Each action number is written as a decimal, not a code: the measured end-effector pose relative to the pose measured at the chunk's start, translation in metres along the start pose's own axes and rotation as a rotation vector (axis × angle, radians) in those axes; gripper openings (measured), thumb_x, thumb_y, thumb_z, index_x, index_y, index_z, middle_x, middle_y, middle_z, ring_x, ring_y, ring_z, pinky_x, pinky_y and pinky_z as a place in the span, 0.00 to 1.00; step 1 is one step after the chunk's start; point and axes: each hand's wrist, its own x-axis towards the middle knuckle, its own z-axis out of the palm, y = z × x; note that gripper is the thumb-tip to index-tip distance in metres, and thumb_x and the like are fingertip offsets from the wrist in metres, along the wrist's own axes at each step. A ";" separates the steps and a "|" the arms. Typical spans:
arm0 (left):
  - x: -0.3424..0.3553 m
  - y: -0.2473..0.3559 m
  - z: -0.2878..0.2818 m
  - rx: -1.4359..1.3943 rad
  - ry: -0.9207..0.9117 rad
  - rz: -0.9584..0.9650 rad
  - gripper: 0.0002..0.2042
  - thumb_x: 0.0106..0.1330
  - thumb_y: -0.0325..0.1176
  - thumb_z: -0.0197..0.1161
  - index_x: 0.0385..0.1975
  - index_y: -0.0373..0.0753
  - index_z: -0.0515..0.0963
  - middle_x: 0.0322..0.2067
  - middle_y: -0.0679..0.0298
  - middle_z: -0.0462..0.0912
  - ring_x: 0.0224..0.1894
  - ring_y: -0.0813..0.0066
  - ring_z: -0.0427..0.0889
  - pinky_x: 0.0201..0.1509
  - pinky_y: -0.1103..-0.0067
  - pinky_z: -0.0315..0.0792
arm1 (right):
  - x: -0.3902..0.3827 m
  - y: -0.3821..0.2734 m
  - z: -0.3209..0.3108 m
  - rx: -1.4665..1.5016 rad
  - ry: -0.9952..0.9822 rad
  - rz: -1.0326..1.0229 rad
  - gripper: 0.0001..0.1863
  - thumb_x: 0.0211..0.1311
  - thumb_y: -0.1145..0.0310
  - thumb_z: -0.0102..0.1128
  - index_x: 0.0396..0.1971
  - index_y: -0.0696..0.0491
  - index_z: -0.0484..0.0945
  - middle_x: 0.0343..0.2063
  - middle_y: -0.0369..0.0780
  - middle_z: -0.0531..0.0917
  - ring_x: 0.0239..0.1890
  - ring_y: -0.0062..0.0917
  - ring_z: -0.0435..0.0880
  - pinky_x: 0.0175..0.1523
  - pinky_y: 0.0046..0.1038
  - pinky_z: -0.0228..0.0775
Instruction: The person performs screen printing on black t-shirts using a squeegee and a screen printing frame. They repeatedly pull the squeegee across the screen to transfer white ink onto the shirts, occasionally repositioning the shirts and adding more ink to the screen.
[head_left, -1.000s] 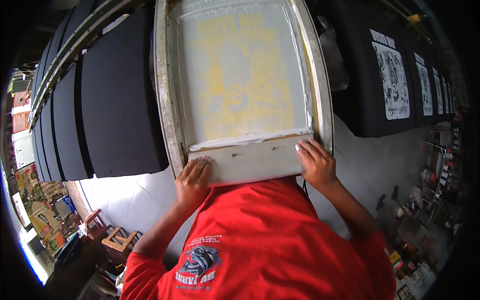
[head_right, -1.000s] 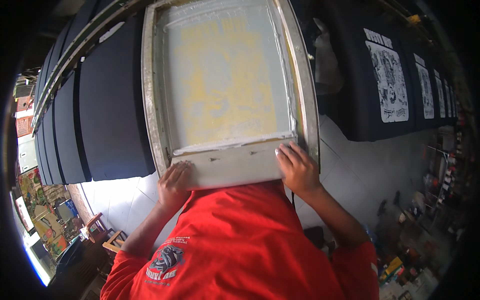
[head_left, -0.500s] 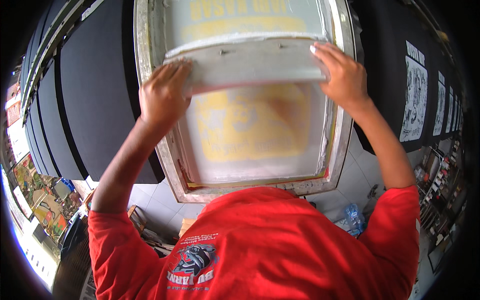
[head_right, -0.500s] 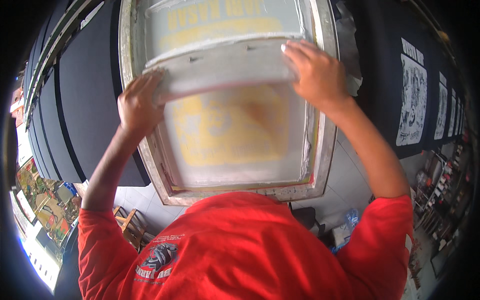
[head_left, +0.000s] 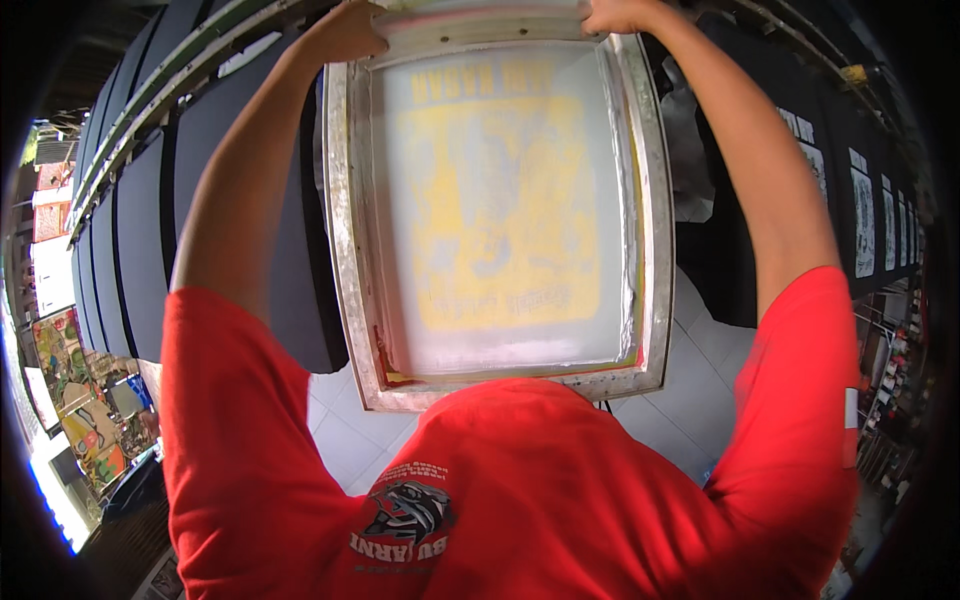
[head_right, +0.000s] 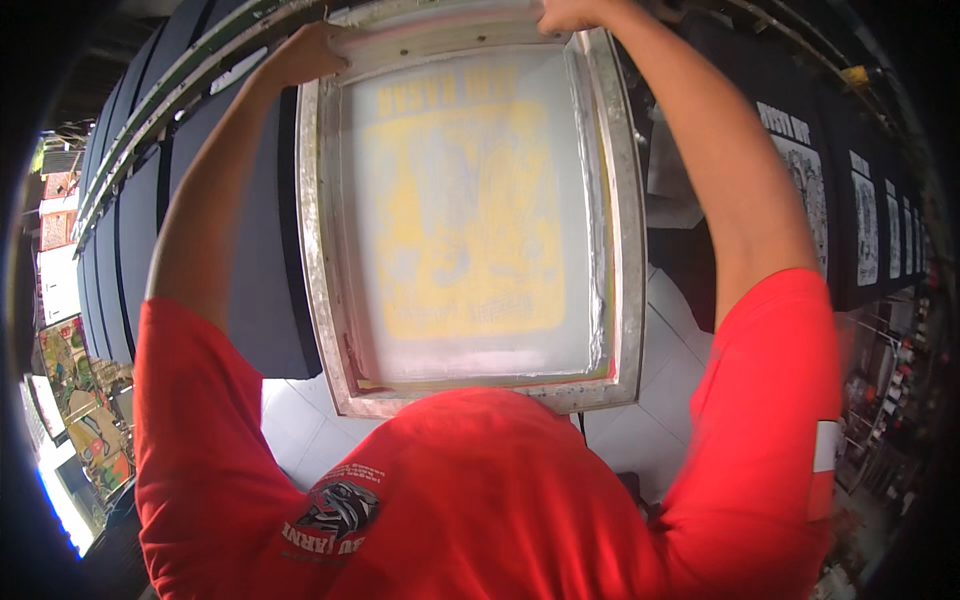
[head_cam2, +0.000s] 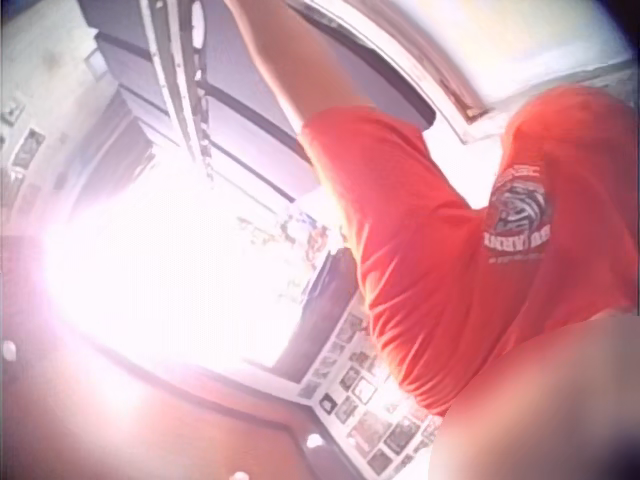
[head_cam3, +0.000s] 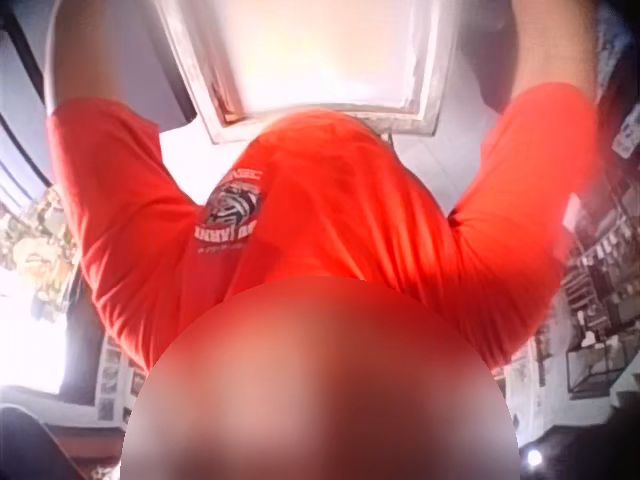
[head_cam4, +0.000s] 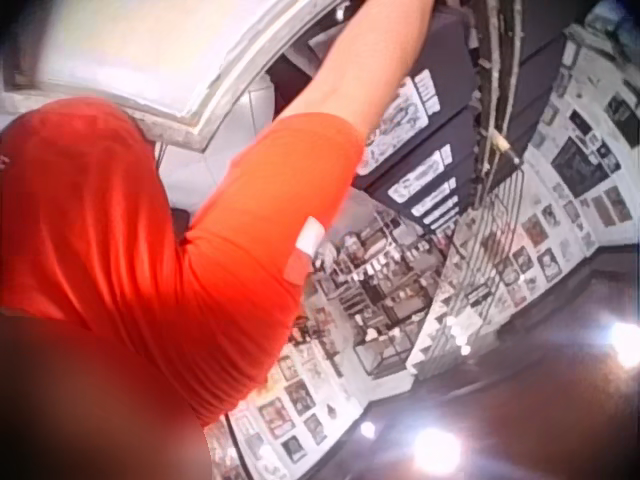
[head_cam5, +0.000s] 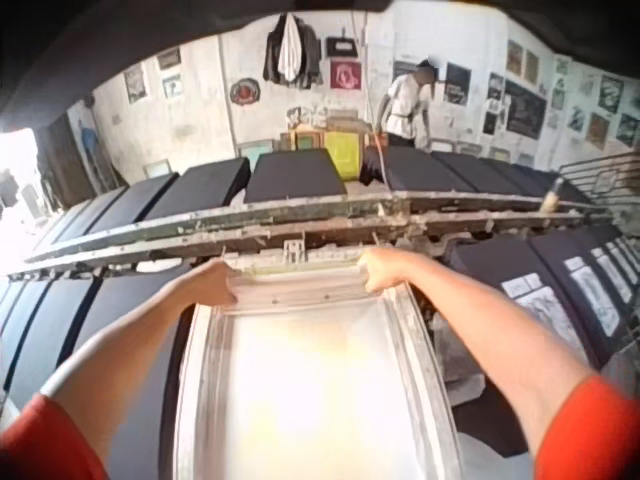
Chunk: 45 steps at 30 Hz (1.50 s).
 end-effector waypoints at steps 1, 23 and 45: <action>0.001 0.002 0.001 0.115 0.094 -0.060 0.27 0.48 0.33 0.68 0.52 0.37 0.79 0.38 0.47 0.84 0.41 0.56 0.85 0.49 0.67 0.76 | -0.003 0.004 -0.001 -0.034 0.079 0.030 0.14 0.36 0.67 0.64 0.28 0.56 0.82 0.27 0.53 0.83 0.29 0.44 0.83 0.35 0.41 0.74; -0.410 0.294 0.067 -0.234 0.061 -0.140 0.18 0.44 0.22 0.64 0.39 0.36 0.80 0.40 0.58 0.84 0.47 0.59 0.82 0.51 0.69 0.77 | -0.405 -0.289 0.140 0.106 0.166 0.237 0.20 0.41 0.79 0.63 0.41 0.53 0.82 0.45 0.40 0.84 0.51 0.32 0.82 0.53 0.33 0.76; -0.186 0.145 0.080 0.062 0.219 -0.061 0.23 0.45 0.27 0.70 0.47 0.45 0.80 0.44 0.62 0.84 0.45 0.62 0.84 0.49 0.70 0.79 | -0.183 -0.115 0.109 -0.042 0.270 0.149 0.22 0.42 0.74 0.65 0.44 0.49 0.80 0.46 0.36 0.83 0.46 0.34 0.83 0.46 0.34 0.79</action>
